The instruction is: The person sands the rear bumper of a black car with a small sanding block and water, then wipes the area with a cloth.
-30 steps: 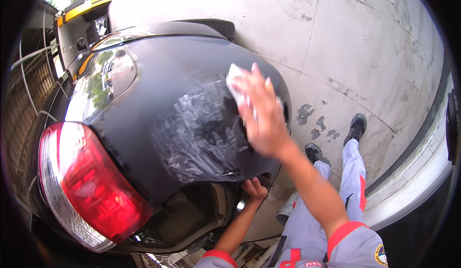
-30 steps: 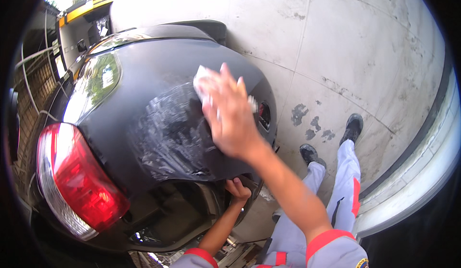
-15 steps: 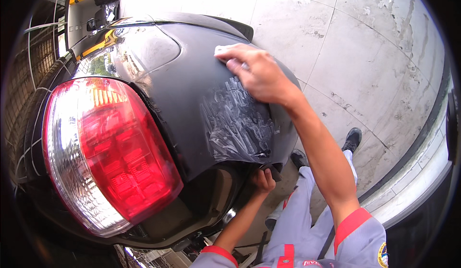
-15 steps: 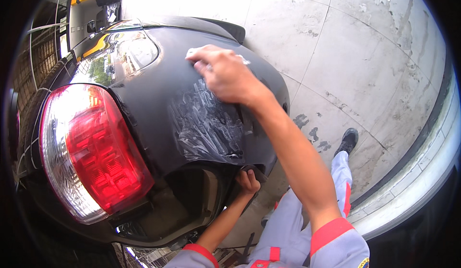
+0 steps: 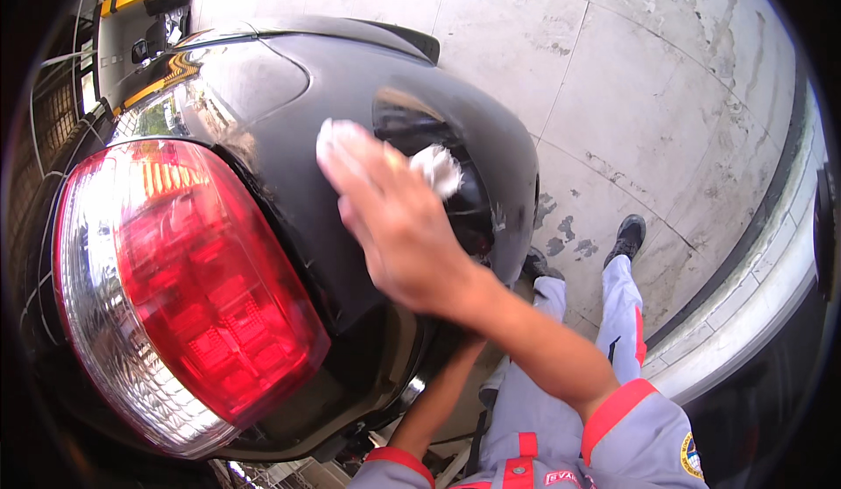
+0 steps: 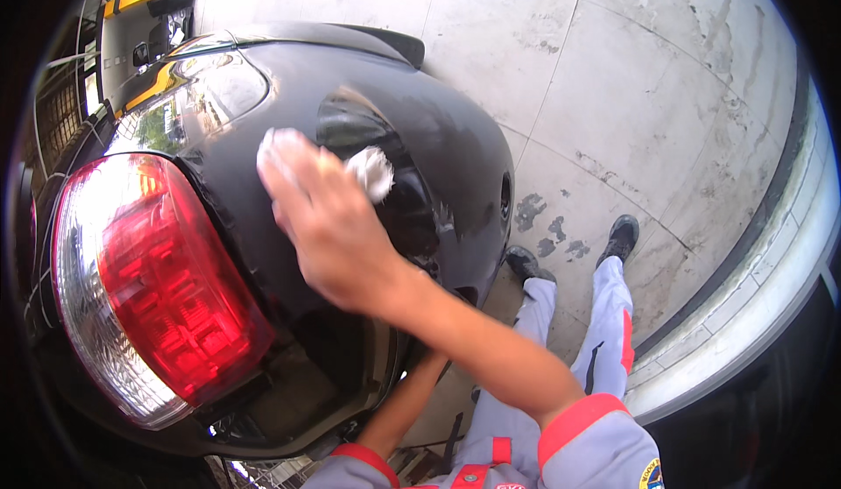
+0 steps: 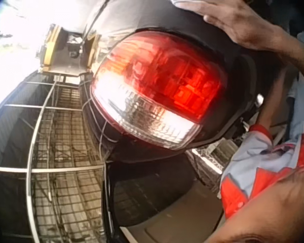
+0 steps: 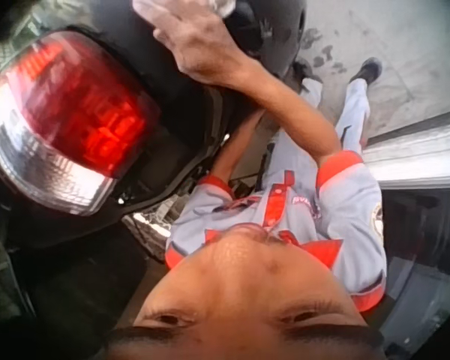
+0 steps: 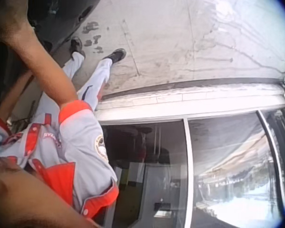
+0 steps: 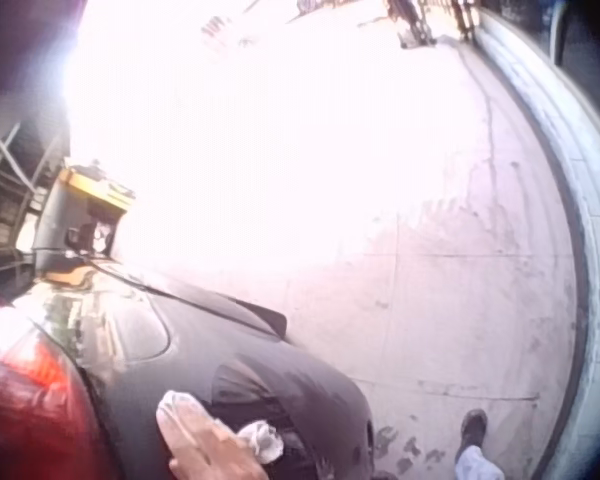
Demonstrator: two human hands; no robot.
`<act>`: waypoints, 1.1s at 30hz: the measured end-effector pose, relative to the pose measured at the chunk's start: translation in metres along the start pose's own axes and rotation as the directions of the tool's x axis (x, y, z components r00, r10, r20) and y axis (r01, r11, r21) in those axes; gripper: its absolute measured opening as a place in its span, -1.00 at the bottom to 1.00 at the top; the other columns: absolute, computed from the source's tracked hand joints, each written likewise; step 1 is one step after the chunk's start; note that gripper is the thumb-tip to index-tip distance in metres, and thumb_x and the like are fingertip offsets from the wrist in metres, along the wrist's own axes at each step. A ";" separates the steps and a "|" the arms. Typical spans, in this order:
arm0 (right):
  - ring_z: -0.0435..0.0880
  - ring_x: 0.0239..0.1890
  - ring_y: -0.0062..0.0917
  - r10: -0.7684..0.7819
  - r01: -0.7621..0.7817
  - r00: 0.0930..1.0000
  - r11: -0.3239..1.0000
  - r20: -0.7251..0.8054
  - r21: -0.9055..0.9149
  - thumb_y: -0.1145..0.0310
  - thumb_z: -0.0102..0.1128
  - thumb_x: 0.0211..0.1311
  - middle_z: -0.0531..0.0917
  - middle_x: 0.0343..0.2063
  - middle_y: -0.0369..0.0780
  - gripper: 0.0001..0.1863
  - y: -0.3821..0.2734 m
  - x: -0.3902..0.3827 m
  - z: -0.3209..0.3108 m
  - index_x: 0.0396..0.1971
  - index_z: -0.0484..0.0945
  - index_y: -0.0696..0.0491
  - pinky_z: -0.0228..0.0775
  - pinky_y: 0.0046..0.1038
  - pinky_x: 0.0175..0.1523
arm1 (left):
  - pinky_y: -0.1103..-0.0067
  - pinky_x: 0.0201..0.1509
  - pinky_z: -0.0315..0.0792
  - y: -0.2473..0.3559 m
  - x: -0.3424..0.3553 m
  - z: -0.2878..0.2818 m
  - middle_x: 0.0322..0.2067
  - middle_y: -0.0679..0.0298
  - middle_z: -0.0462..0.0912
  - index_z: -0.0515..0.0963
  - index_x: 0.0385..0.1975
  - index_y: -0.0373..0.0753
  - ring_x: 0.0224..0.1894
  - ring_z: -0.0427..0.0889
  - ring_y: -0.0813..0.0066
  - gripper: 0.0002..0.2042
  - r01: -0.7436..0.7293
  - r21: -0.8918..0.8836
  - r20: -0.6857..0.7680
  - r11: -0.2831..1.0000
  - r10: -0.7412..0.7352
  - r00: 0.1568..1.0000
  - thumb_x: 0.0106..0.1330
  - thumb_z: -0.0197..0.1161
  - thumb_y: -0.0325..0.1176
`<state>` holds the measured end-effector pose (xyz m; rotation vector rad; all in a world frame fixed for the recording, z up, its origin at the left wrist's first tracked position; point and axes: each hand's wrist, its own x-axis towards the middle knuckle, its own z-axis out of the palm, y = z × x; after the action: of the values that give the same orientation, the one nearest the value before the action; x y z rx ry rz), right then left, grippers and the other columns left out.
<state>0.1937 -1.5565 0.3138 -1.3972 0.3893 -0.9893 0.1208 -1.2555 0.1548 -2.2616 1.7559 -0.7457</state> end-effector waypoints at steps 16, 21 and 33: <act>0.45 -0.05 -0.26 -0.122 0.066 0.986 0.911 -0.114 -0.406 0.28 0.16 0.23 0.53 -0.20 -0.24 -0.84 0.065 0.027 -0.048 -0.23 0.58 -0.02 0.28 -0.22 0.06 | 0.27 -0.48 0.39 0.010 -0.008 -0.004 -0.51 -0.03 0.57 0.48 -0.38 -0.40 -0.54 0.54 -0.07 -0.75 0.574 -0.536 0.388 0.619 -0.423 0.819 0.36 0.02 -0.30; 0.43 -0.20 -0.37 -0.183 0.207 0.978 0.900 0.099 -0.383 0.20 0.31 0.09 0.44 -0.20 -0.29 -0.68 0.036 -0.010 -0.025 -0.13 0.55 -0.14 0.33 -0.34 -0.20 | 0.30 -0.39 0.46 0.009 -0.019 -0.008 -0.41 -0.04 0.59 0.50 -0.28 -0.36 -0.43 0.59 -0.08 -0.77 0.576 -0.551 0.358 0.605 -0.452 0.817 0.36 0.05 -0.28; 0.46 -0.21 -0.49 -0.065 -0.003 0.986 0.915 -0.153 -0.403 0.37 0.25 0.00 0.50 -0.26 -0.35 -0.79 0.000 -0.135 -0.012 -0.34 0.68 -0.26 0.28 -0.43 -0.16 | 0.18 -0.05 0.44 0.002 -0.016 -0.018 -0.10 -0.02 0.52 0.44 -0.03 -0.30 -0.13 0.56 -0.07 -0.70 0.240 -0.259 0.208 0.935 -0.189 0.960 0.38 0.06 -0.24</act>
<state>0.1084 -1.4611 0.2689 -1.6992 0.7281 -1.0949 0.1071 -1.2384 0.1653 -2.6464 1.6359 -0.3221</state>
